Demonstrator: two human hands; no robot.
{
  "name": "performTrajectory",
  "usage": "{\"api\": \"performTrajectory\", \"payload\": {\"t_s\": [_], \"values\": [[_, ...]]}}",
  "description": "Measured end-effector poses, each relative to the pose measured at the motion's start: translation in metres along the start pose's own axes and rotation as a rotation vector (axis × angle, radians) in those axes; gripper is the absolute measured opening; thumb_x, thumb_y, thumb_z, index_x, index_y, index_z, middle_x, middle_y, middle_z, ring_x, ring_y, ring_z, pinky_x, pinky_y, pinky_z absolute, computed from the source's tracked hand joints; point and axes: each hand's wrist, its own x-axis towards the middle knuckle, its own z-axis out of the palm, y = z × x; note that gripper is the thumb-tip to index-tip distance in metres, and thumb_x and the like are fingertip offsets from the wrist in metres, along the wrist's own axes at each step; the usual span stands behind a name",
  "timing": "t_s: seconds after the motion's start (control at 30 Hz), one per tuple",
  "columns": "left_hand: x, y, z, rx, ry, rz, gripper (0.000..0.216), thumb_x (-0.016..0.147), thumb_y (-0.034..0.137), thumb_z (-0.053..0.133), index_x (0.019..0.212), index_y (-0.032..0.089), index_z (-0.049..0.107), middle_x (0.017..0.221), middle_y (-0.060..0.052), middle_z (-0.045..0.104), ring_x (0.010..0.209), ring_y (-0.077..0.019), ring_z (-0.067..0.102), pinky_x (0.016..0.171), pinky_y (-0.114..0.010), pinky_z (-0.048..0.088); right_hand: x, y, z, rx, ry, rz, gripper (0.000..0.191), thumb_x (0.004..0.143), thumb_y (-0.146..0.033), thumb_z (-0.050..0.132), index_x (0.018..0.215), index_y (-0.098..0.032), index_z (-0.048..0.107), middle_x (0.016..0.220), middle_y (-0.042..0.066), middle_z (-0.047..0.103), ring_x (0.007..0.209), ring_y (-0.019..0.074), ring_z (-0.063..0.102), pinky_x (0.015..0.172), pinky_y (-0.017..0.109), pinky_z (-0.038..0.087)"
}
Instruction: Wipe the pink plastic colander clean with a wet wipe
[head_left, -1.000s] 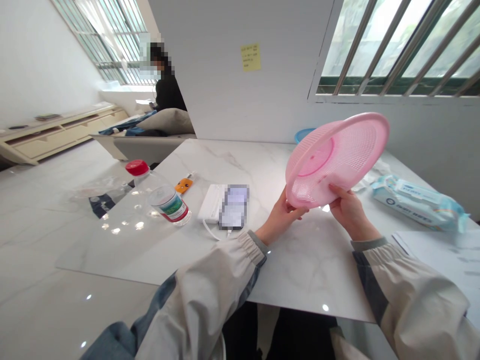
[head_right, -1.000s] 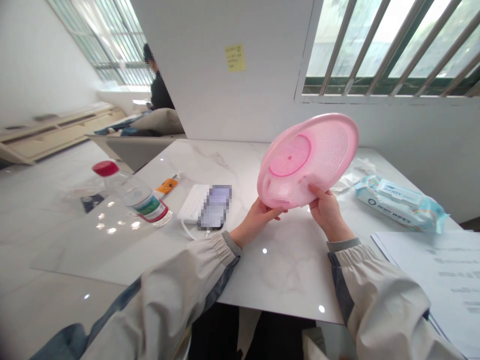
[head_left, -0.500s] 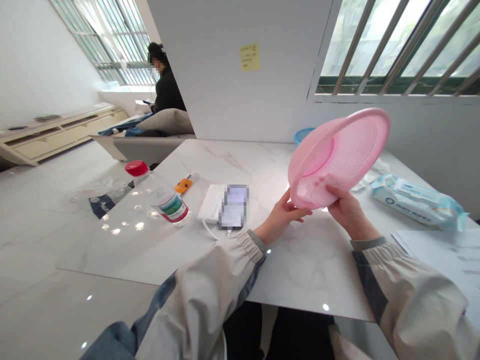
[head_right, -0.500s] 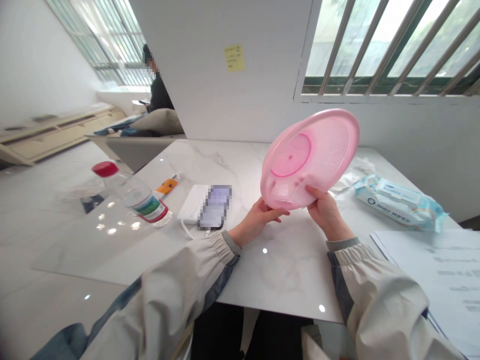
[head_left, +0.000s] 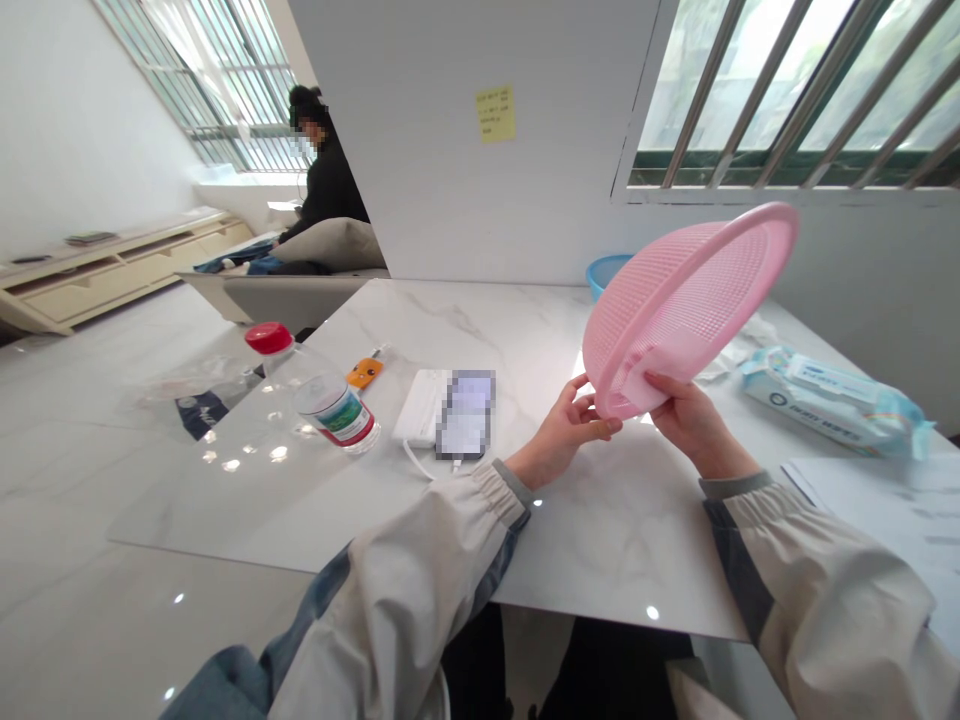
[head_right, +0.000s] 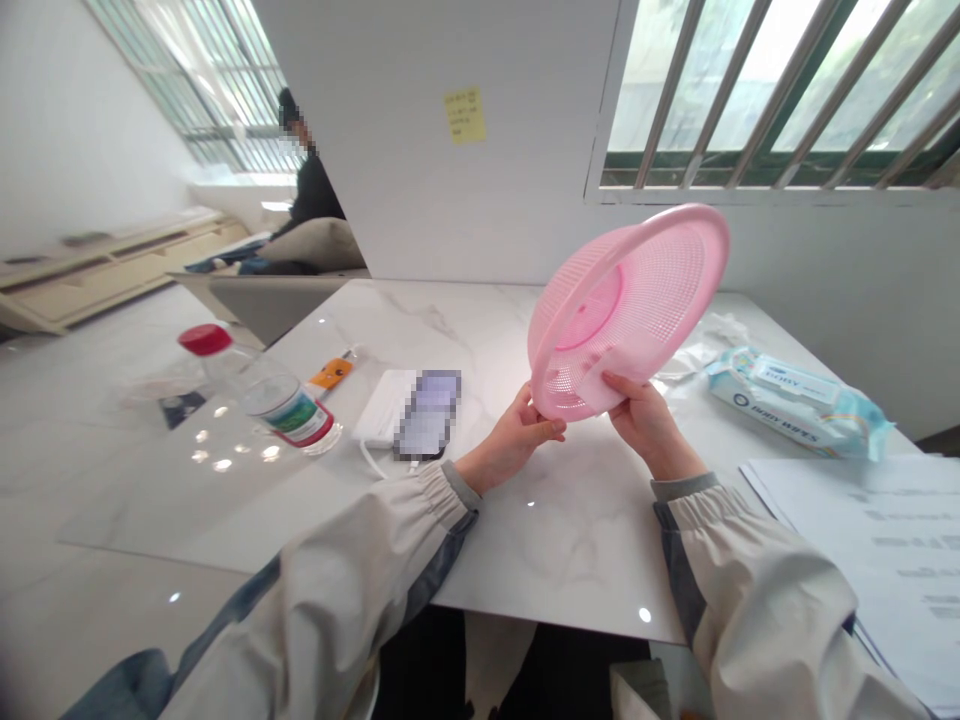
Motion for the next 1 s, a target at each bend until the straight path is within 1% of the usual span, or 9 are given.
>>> {"api": "performTrajectory", "payload": {"t_s": [0.13, 0.27, 0.47, 0.63, 0.7, 0.83, 1.0], "values": [[-0.001, 0.002, 0.001, -0.029, 0.021, -0.025, 0.1, 0.066, 0.034, 0.113, 0.15, 0.028, 0.06, 0.118, -0.005, 0.079, 0.102, -0.0202, 0.073, 0.092, -0.037, 0.051, 0.002, -0.001, -0.001, -0.025, -0.001, -0.029, 0.04, 0.073, -0.016, 0.096, 0.11, -0.028, 0.087, 0.125, 0.001, 0.089, 0.134, 0.0272, 0.08, 0.128, 0.044, 0.062], [-0.001, 0.003, 0.001, -0.042, 0.045, -0.02, 0.092, 0.066, 0.035, 0.113, 0.144, 0.026, 0.064, 0.113, -0.004, 0.079, 0.103, -0.0198, 0.072, 0.092, -0.036, 0.048, 0.003, -0.001, -0.002, -0.032, 0.005, -0.058, 0.044, 0.07, -0.018, 0.1, 0.111, -0.028, 0.088, 0.127, 0.001, 0.089, 0.141, 0.0298, 0.077, 0.132, 0.045, 0.058], [0.002, 0.001, -0.002, -0.026, 0.049, -0.021, 0.075, 0.07, 0.036, 0.111, 0.132, 0.023, 0.072, 0.107, -0.004, 0.08, 0.101, -0.0187, 0.071, 0.089, -0.035, 0.046, 0.007, 0.0, -0.005, -0.033, 0.034, -0.087, 0.043, 0.07, -0.018, 0.098, 0.11, -0.029, 0.089, 0.126, 0.0, 0.089, 0.142, 0.0292, 0.077, 0.132, 0.044, 0.059], [0.002, 0.003, -0.002, -0.063, 0.041, -0.044, 0.065, 0.064, 0.027, 0.11, 0.121, 0.021, 0.08, 0.111, -0.005, 0.081, 0.097, -0.0167, 0.07, 0.089, -0.034, 0.046, 0.009, 0.001, -0.007, -0.013, 0.071, -0.118, 0.042, 0.069, -0.016, 0.096, 0.109, -0.028, 0.088, 0.122, 0.001, 0.089, 0.139, 0.0278, 0.078, 0.131, 0.042, 0.06], [0.0, 0.005, -0.002, -0.063, 0.03, -0.063, 0.059, 0.065, 0.026, 0.108, 0.118, 0.02, 0.082, 0.111, -0.006, 0.081, 0.098, -0.017, 0.07, 0.089, -0.034, 0.046, 0.01, 0.001, -0.007, -0.009, 0.068, -0.121, 0.043, 0.069, -0.016, 0.097, 0.11, -0.028, 0.088, 0.121, 0.001, 0.089, 0.138, 0.0275, 0.078, 0.13, 0.042, 0.06], [-0.003, 0.01, -0.002, -0.062, 0.015, -0.076, 0.047, 0.071, 0.03, 0.104, 0.112, 0.019, 0.084, 0.11, -0.008, 0.08, 0.102, -0.0201, 0.07, 0.089, -0.034, 0.047, 0.01, 0.001, -0.008, -0.01, 0.052, -0.139, 0.046, 0.069, -0.017, 0.098, 0.112, -0.029, 0.088, 0.121, 0.001, 0.089, 0.137, 0.0276, 0.078, 0.13, 0.041, 0.06], [-0.002, 0.008, -0.001, -0.055, 0.019, -0.109, 0.042, 0.071, 0.032, 0.1, 0.107, 0.018, 0.083, 0.108, -0.008, 0.078, 0.102, -0.0215, 0.068, 0.09, -0.035, 0.048, 0.009, 0.002, -0.007, -0.036, 0.011, -0.131, 0.047, 0.068, -0.021, 0.101, 0.113, -0.027, 0.087, 0.122, 0.002, 0.088, 0.138, 0.0301, 0.078, 0.13, 0.043, 0.06]]}}
